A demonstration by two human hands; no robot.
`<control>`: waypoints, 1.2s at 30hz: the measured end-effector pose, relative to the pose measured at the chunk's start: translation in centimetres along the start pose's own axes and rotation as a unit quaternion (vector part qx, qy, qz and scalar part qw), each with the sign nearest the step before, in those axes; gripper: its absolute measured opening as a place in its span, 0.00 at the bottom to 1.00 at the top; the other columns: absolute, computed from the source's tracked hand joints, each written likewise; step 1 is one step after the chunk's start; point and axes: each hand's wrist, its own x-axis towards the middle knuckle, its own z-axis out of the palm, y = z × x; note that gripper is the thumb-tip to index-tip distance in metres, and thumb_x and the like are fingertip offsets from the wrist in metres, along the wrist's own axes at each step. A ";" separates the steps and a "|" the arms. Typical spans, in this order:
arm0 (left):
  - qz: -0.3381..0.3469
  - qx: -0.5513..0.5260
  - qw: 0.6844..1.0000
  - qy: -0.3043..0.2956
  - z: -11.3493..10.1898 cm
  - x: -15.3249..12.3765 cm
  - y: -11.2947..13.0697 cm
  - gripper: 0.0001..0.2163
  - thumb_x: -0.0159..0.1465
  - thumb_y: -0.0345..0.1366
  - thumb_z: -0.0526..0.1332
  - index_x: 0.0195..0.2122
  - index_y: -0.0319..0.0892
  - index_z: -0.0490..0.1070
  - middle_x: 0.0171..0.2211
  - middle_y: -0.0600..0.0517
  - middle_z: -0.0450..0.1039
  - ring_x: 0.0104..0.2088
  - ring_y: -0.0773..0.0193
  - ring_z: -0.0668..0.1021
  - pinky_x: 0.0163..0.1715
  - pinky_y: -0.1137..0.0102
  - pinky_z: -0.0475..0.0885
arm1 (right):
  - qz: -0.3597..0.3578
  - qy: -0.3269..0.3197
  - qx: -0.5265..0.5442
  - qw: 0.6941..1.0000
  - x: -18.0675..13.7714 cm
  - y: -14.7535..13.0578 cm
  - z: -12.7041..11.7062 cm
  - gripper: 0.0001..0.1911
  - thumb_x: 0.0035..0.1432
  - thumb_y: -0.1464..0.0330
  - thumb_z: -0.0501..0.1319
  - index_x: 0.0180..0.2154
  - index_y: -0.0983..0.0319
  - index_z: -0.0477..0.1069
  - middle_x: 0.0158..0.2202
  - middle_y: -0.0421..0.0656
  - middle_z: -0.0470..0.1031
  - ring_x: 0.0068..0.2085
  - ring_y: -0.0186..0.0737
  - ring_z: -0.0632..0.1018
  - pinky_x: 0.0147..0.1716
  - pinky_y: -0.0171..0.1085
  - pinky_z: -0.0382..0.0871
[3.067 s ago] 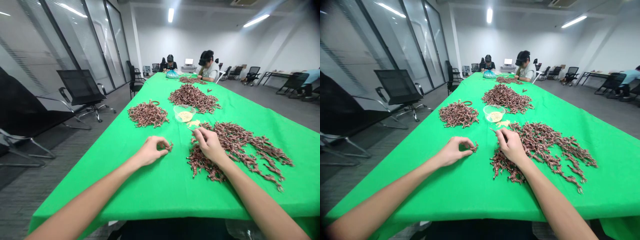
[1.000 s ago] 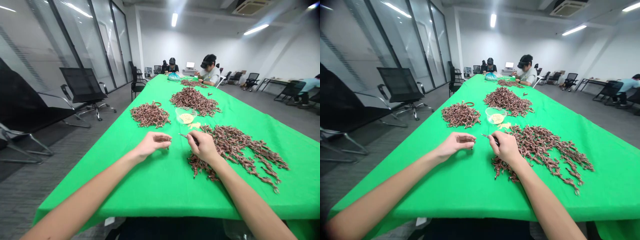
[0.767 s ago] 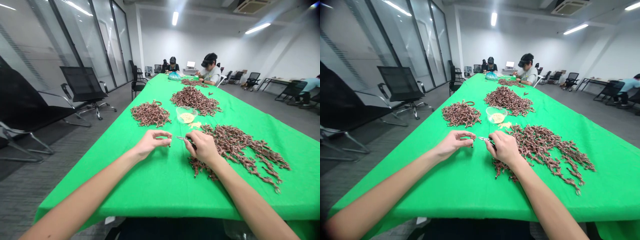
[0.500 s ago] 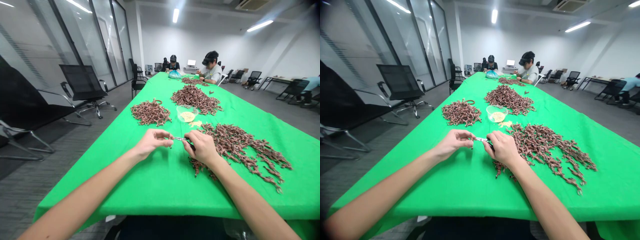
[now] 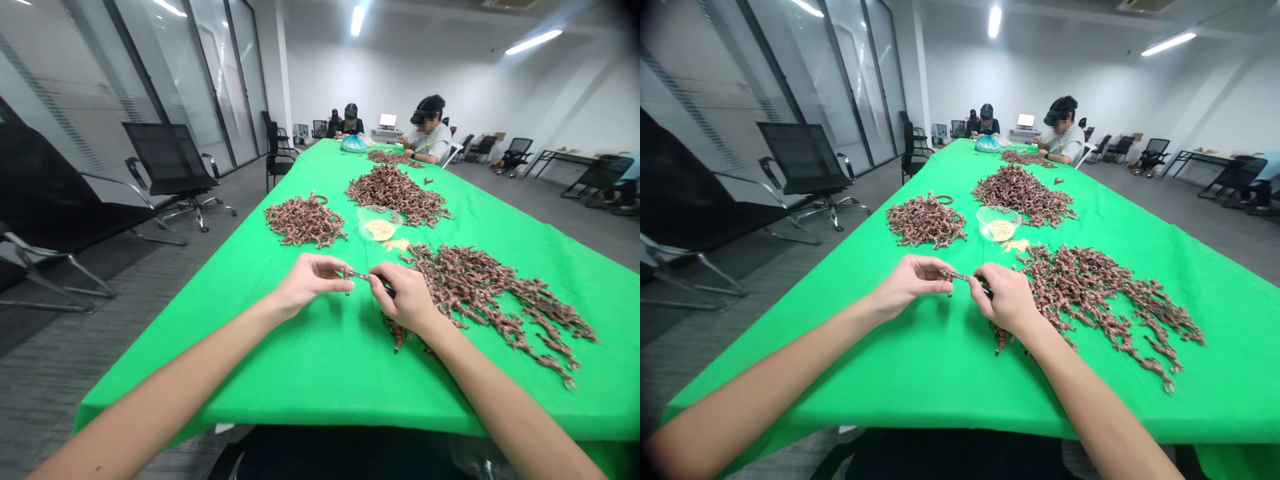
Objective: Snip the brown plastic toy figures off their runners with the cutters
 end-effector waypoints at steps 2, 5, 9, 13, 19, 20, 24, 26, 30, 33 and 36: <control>0.001 0.001 1.000 -0.001 0.1 0.0 0.0 0.16 0.48 0.34 0.76 0.37 0.37 0.80 0.31 0.48 0.80 0.32 0.62 0.80 0.36 0.67 0.76 | 0.004 -0.004 0.004 1.000 0.0 0.0 0.0 0.13 0.67 0.62 0.52 0.35 0.61 0.71 0.28 0.41 0.75 0.28 0.36 0.74 0.29 0.36 0.61; -0.002 -0.003 1.000 -0.005 0.1 0.0 0.0 0.15 0.48 0.34 0.76 0.37 0.38 0.80 0.31 0.48 0.80 0.31 0.62 0.80 0.35 0.68 0.76 | 0.009 -0.009 0.010 1.000 0.0 -0.1 0.1 0.14 0.67 0.62 0.52 0.35 0.61 0.71 0.28 0.41 0.75 0.28 0.36 0.74 0.29 0.36 0.61; -0.004 -0.005 1.000 -0.007 0.1 0.0 -0.1 0.15 0.49 0.33 0.76 0.38 0.37 0.81 0.31 0.48 0.80 0.32 0.63 0.80 0.35 0.69 0.76 | 0.009 -0.010 0.014 1.000 0.0 -0.3 0.2 0.14 0.67 0.62 0.52 0.34 0.61 0.71 0.26 0.40 0.74 0.26 0.35 0.72 0.28 0.35 0.60; -0.008 -0.005 1.000 -0.007 0.0 -0.1 -0.2 0.15 0.49 0.33 0.76 0.39 0.37 0.81 0.33 0.47 0.81 0.34 0.61 0.80 0.37 0.68 0.76 | 0.005 -0.008 0.002 1.000 0.0 -0.4 0.2 0.15 0.68 0.62 0.52 0.33 0.61 0.71 0.26 0.40 0.74 0.25 0.35 0.72 0.28 0.36 0.59; -0.020 0.006 1.000 -0.006 -0.1 -0.1 -0.2 0.16 0.50 0.34 0.75 0.40 0.37 0.82 0.39 0.45 0.82 0.36 0.61 0.80 0.39 0.68 0.75 | -0.021 0.011 -0.062 0.998 -0.1 -0.4 0.1 0.16 0.68 0.61 0.52 0.34 0.62 0.72 0.27 0.42 0.75 0.27 0.36 0.74 0.27 0.36 0.57; -0.022 0.006 1.000 -0.010 -0.2 -0.1 -0.2 0.16 0.51 0.34 0.75 0.41 0.37 0.82 0.39 0.44 0.82 0.35 0.61 0.80 0.39 0.68 0.75 | -0.027 0.014 -0.075 0.997 -0.1 -0.4 0.0 0.16 0.68 0.61 0.52 0.34 0.62 0.72 0.28 0.43 0.76 0.28 0.36 0.74 0.27 0.36 0.57; -0.032 0.012 0.999 -0.028 -0.3 -0.1 0.0 0.15 0.52 0.34 0.74 0.41 0.37 0.82 0.39 0.44 0.82 0.35 0.61 0.79 0.37 0.68 0.74 | -0.055 0.026 -0.124 0.990 -0.1 -0.4 -0.1 0.16 0.68 0.61 0.53 0.35 0.63 0.73 0.28 0.43 0.75 0.29 0.36 0.74 0.26 0.36 0.56; -0.036 0.015 0.999 -0.032 -0.4 -0.1 0.0 0.15 0.52 0.34 0.74 0.40 0.36 0.82 0.38 0.43 0.82 0.34 0.62 0.78 0.37 0.68 0.73 | -0.070 0.029 -0.144 0.987 -0.1 -0.4 -0.2 0.16 0.68 0.61 0.53 0.34 0.63 0.73 0.28 0.43 0.75 0.29 0.36 0.73 0.26 0.37 0.55; -0.042 0.014 0.998 -0.033 -0.4 -0.1 0.2 0.13 0.52 0.33 0.74 0.38 0.36 0.82 0.36 0.44 0.82 0.33 0.64 0.77 0.35 0.70 0.72 | -0.088 0.026 -0.165 0.982 -0.1 -0.3 -0.3 0.16 0.68 0.61 0.53 0.34 0.63 0.73 0.29 0.43 0.75 0.30 0.37 0.73 0.26 0.37 0.56; -0.046 0.013 0.998 -0.033 -0.4 -0.1 0.2 0.11 0.52 0.31 0.73 0.37 0.36 0.82 0.33 0.46 0.81 0.31 0.65 0.76 0.33 0.71 0.71 | -0.091 0.021 -0.167 0.981 -0.2 -0.3 -0.3 0.15 0.67 0.62 0.53 0.34 0.63 0.73 0.30 0.44 0.75 0.31 0.37 0.74 0.28 0.37 0.57; -0.047 0.010 0.998 -0.027 -0.4 0.0 0.2 0.11 0.52 0.30 0.72 0.38 0.36 0.82 0.35 0.45 0.82 0.32 0.64 0.77 0.33 0.70 0.71 | -0.084 0.014 -0.142 0.986 -0.2 -0.2 -0.4 0.14 0.67 0.63 0.54 0.35 0.64 0.73 0.30 0.44 0.74 0.32 0.38 0.74 0.29 0.37 0.59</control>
